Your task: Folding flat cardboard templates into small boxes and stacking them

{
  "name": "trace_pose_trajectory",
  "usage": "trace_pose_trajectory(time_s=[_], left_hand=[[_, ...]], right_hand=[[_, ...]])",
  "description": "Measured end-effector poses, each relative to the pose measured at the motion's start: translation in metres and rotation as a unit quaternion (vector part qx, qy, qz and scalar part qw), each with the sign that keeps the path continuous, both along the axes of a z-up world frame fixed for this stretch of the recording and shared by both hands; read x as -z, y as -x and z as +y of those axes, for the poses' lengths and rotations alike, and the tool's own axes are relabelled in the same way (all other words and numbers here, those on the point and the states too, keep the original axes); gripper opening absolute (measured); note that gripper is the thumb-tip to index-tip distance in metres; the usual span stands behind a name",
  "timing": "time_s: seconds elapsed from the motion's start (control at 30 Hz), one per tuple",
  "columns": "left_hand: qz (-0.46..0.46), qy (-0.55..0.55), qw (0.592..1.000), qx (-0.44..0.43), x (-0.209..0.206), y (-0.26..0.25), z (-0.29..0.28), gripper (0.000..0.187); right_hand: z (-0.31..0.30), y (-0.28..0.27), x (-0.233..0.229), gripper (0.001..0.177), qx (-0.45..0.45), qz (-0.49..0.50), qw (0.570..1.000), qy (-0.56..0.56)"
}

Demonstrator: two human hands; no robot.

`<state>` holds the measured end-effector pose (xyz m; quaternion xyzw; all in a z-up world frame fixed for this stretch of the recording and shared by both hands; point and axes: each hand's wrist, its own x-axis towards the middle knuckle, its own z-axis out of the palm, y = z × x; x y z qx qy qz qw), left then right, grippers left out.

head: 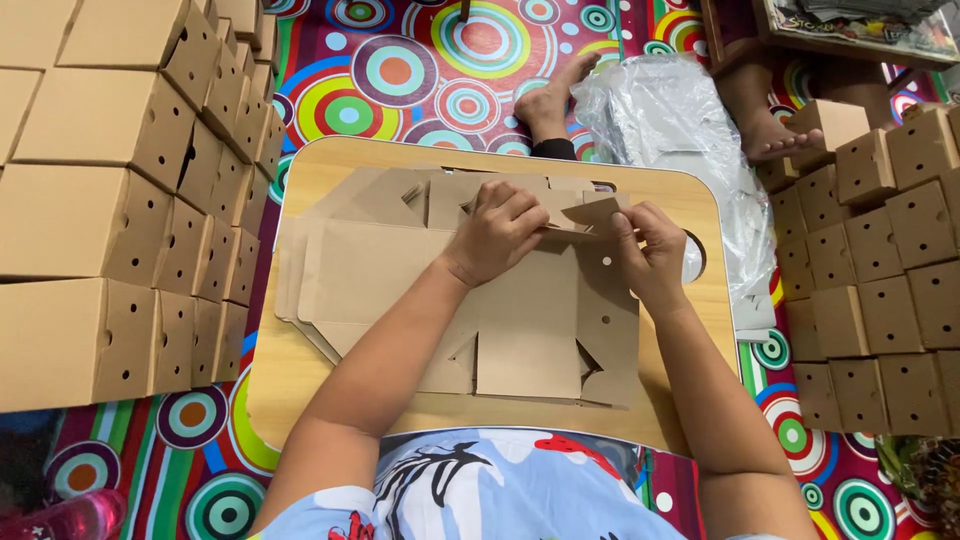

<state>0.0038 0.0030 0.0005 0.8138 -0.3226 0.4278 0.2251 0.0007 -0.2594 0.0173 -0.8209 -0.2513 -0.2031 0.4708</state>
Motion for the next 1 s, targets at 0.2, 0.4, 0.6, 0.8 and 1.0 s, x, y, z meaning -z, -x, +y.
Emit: trace_pose_trajectory(time_s=[0.2, 0.4, 0.6, 0.8, 1.0], left_hand=[[0.021, -0.019, 0.999, -0.018, 0.001, 0.002, -0.003, 0.027], [0.053, -0.023, 0.998, 0.002, -0.002, 0.004, 0.000, 0.034], [0.133, 0.016, 0.990, 0.051, -0.016, 0.013, 0.005, 0.039], [0.120, 0.000, 0.993, 0.021, 0.008, -0.004, 0.003, 0.028], [0.106, -0.019, 0.994, -0.009, 0.003, 0.003, 0.002, 0.011]], right_hand=[[0.011, -0.002, -0.004, 0.017, -0.034, 0.034, 0.998, -0.032], [0.025, -0.008, -0.026, 0.009, -0.113, 0.013, 0.987, 0.117], [0.050, -0.015, -0.043, 0.019, -0.166, 0.079, 0.970, 0.158], [0.055, -0.025, -0.045, 0.035, -0.199, 0.231, 0.940, 0.155], [0.032, 0.025, -0.076, 0.039, -0.143, 0.124, 0.976, 0.104]])
